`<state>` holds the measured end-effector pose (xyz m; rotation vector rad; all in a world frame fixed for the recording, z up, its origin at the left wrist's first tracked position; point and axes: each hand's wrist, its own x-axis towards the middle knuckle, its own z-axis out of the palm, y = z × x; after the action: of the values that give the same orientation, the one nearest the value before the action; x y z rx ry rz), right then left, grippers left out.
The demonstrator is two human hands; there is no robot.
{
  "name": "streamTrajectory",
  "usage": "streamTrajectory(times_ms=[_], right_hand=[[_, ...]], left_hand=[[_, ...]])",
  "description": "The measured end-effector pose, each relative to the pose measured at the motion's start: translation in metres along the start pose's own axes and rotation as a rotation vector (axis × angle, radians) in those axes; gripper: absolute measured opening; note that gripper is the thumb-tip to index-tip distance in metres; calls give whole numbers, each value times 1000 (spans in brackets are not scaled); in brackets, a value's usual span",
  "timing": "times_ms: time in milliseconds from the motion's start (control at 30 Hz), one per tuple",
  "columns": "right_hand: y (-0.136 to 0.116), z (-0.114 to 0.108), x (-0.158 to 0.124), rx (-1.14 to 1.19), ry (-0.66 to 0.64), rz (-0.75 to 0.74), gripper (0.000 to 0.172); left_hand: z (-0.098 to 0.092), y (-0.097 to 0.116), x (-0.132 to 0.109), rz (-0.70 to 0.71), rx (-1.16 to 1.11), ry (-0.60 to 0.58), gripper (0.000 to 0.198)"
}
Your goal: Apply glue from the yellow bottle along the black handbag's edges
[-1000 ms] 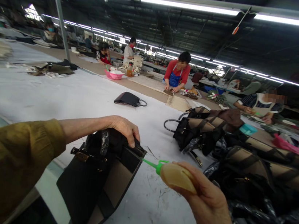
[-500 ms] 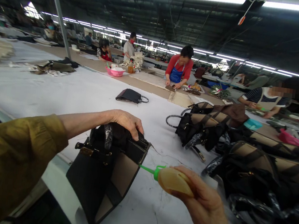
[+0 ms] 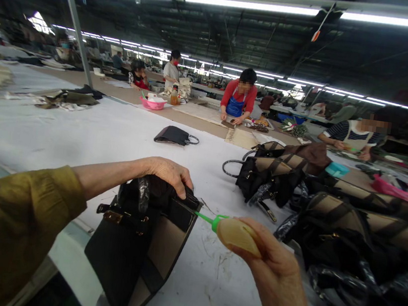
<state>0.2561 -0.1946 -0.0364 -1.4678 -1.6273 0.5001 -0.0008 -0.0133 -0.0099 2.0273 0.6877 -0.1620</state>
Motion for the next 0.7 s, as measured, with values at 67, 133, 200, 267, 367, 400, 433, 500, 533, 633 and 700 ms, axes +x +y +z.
streamTrajectory(times_ms=[67,133,200,267,367,400,433,500,533,633,700], right_hand=[[-2,4,-1,-8,-4,-5,37],[-3,6,-4,2,18,-12,37],[-2,5,-7,14,58,-27,36],[-1,2,-9,-4,79,-38,34],[1,-2,-10,-70,22,-22,37],[2,-3,-11,-84,-6,-12,38],[2,-3,-11,-91,-28,-4,38],[2,-3,-13,-94,-56,1,39],[1,-2,-14,-96,-62,7,38],[-2,1,-19,-63,-80,25,36],[-4,3,-22,-37,-97,33,32]], left_hand=[[0,0,0,-1,21,16,29],[-1,-2,0,2,27,25,29],[-3,-3,0,8,19,25,28],[-3,-4,1,5,7,23,28],[-4,-2,1,-5,19,26,29],[-4,-1,0,-12,35,39,29],[-3,1,-1,-21,51,56,28],[-2,5,-2,-33,69,85,27],[-1,6,-3,-34,67,87,27],[0,8,-5,-7,31,65,28],[0,8,-6,7,29,67,28]])
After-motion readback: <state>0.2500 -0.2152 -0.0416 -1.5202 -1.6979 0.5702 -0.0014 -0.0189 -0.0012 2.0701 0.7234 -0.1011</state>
